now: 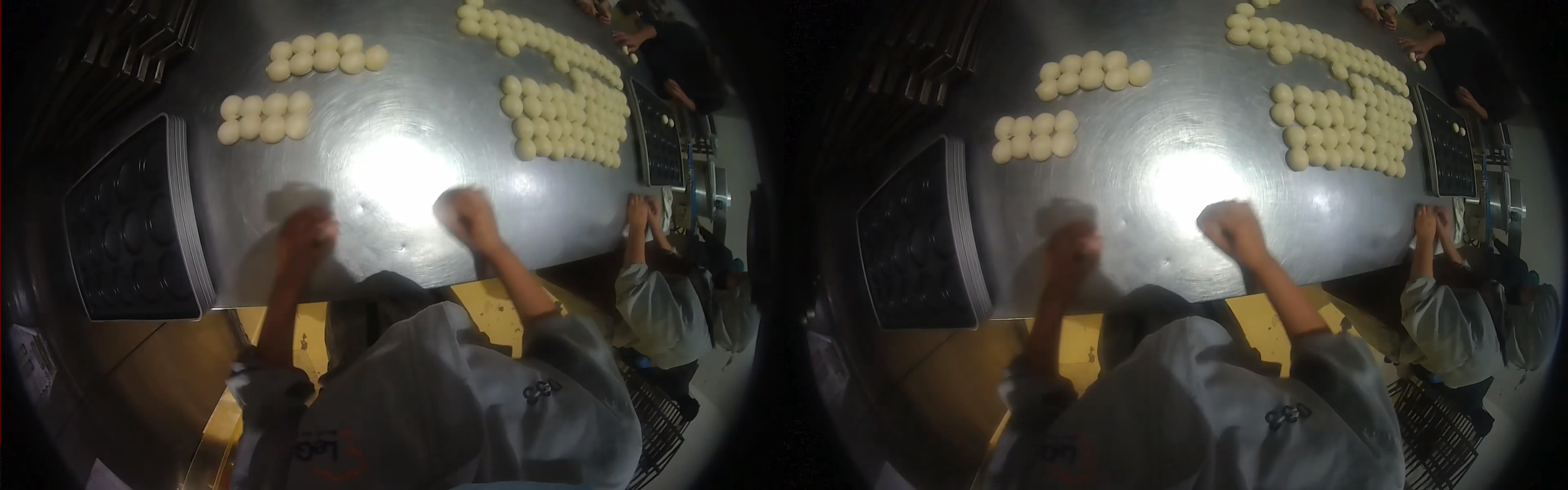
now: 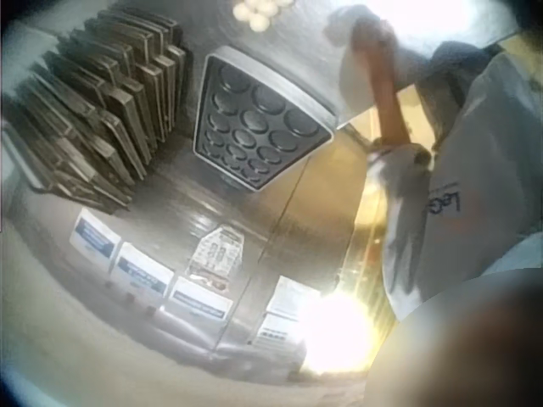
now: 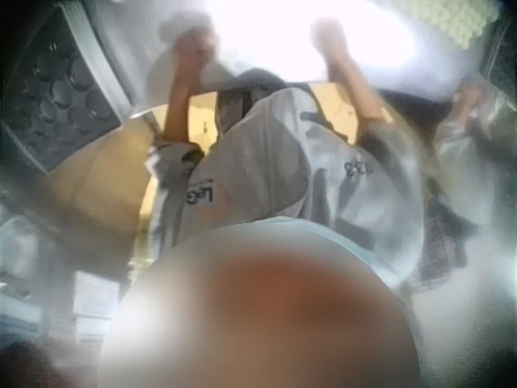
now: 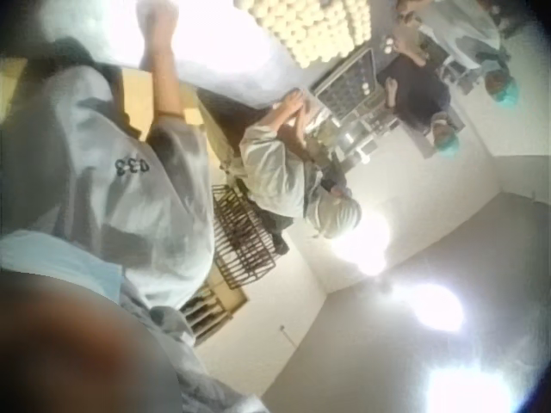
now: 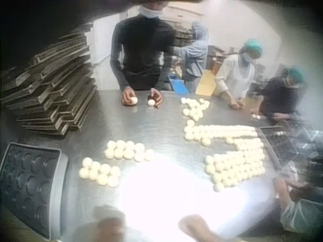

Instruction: The person places dough balls into a muffin tin, rolls more dough balls by hand on a stainless steel table, and slides a tray into a cooling rack.

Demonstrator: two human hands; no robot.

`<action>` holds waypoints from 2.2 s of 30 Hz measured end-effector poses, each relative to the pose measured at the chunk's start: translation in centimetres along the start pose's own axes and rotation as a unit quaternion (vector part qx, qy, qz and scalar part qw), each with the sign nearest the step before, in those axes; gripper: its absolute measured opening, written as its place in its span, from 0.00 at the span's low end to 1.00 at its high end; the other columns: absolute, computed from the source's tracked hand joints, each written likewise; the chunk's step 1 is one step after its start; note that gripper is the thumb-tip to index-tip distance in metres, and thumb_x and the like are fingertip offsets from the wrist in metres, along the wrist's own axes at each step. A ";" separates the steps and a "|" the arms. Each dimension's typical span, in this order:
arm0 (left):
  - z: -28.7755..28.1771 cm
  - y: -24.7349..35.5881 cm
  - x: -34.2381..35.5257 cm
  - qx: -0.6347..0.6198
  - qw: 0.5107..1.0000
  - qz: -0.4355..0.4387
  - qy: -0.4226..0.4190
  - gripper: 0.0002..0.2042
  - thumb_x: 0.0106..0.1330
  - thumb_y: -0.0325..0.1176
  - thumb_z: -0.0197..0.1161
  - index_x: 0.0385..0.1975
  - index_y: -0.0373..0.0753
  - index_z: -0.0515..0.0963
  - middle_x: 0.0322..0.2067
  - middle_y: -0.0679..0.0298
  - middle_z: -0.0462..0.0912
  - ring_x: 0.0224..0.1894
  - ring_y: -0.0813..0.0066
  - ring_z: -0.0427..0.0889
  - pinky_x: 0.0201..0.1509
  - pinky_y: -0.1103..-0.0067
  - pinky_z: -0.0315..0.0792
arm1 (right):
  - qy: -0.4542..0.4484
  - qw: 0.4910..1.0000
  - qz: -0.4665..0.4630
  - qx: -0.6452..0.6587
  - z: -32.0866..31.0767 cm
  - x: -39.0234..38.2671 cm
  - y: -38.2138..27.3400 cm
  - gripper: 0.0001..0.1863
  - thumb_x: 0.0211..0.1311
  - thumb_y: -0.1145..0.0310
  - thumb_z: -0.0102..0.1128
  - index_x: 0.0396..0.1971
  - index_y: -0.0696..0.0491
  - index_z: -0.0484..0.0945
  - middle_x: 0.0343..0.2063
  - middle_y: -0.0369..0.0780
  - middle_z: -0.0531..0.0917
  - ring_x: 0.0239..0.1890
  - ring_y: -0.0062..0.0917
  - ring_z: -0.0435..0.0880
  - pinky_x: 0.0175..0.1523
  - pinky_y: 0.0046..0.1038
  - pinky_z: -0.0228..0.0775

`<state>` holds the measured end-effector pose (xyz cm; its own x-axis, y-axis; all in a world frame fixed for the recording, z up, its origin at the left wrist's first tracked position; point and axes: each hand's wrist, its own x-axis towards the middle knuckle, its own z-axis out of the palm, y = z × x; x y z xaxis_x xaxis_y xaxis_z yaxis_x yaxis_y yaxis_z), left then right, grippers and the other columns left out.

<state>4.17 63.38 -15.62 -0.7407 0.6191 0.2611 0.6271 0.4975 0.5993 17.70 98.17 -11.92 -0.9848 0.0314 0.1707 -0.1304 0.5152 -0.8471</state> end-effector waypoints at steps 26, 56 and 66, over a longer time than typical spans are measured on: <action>-2.3 8.6 1.9 -0.001 0.987 -0.106 -0.117 0.20 0.56 0.26 0.67 0.51 0.45 0.82 0.50 0.55 0.79 0.53 0.53 0.78 0.58 0.65 0.74 | -0.045 0.972 0.088 -0.212 1.1 2.6 -4.3 0.26 0.49 0.69 0.72 0.52 0.53 0.81 0.49 0.47 0.81 0.53 0.44 0.80 0.54 0.41 0.77; -26.5 -1.5 -13.0 0.023 0.977 -0.163 0.138 0.33 0.61 0.23 0.66 0.68 0.34 0.64 0.64 0.46 0.67 0.68 0.46 0.64 0.73 0.59 0.57 | 0.176 0.959 0.123 -0.186 18.6 -0.6 -12.8 0.21 0.53 0.71 0.66 0.49 0.49 0.79 0.46 0.45 0.78 0.51 0.42 0.77 0.58 0.42 0.71; -9.6 4.6 -0.5 -0.044 0.993 -0.092 0.053 0.22 0.59 0.26 0.62 0.55 0.32 0.73 0.50 0.50 0.77 0.55 0.50 0.75 0.61 0.63 0.67 | 0.308 0.924 0.190 -0.125 6.7 -2.9 -4.2 0.16 0.57 0.75 0.61 0.47 0.54 0.75 0.44 0.46 0.75 0.47 0.43 0.78 0.52 0.39 0.74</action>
<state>5.15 59.52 -5.70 -0.8649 0.4533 0.2157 0.4585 0.5381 0.7073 20.30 90.15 -12.26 -0.6920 0.6924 0.2041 0.3184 0.5465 -0.7746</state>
